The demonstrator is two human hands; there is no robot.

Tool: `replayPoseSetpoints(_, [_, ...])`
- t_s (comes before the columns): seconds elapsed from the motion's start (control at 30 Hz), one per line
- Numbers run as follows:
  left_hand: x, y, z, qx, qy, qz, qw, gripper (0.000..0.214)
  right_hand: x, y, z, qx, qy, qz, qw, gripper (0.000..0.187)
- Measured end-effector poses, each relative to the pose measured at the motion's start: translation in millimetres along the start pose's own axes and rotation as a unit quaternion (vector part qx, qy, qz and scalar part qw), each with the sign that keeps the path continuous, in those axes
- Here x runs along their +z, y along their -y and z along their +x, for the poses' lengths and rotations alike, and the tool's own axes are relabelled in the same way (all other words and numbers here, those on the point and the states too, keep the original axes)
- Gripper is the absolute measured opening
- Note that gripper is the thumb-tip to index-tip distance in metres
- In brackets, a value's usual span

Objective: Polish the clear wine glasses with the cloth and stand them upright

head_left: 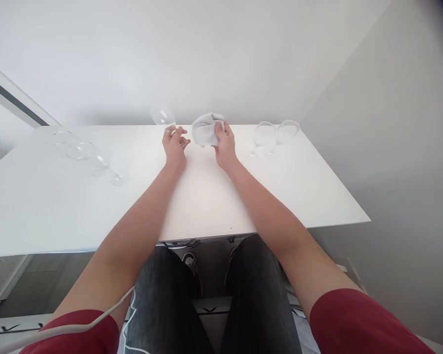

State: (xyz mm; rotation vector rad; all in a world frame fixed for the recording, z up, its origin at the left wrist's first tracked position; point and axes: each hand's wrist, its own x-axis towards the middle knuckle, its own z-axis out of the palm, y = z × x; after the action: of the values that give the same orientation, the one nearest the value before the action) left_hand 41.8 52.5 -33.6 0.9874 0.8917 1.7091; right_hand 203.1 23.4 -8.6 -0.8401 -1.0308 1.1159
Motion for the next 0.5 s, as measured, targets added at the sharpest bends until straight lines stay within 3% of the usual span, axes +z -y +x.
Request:
replayPoseSetpoints(0.13, [2.3, -4.7, -2.7, -0.029, 0.007, 0.009, 1.000, 0.035, -4.2, -2.6, 5.8, -0.004, -0.035, -0.011, 0.999, 0.049])
replayPoseSetpoints(0.3, [18.6, -16.2, -19.7, -0.088, 0.119, 0.021, 0.989, 0.048, -0.9, -5.9, 6.3, -0.005, -0.047, -0.005, 0.999, 0.052])
replayPoseSetpoints(0.4, [22.9, -17.0, -25.0, -0.124, 0.191, 0.037, 0.973, 0.052, -0.7, 0.4, 2.7, -0.012, -0.017, -0.009, 1.000, 0.054])
replayPoseSetpoints(0.5, [23.2, -16.8, -26.5, -0.123, 0.216, 0.045, 0.968, 0.053, -0.8, 7.9, -1.3, 0.006, 0.032, 0.017, 0.999, 0.054])
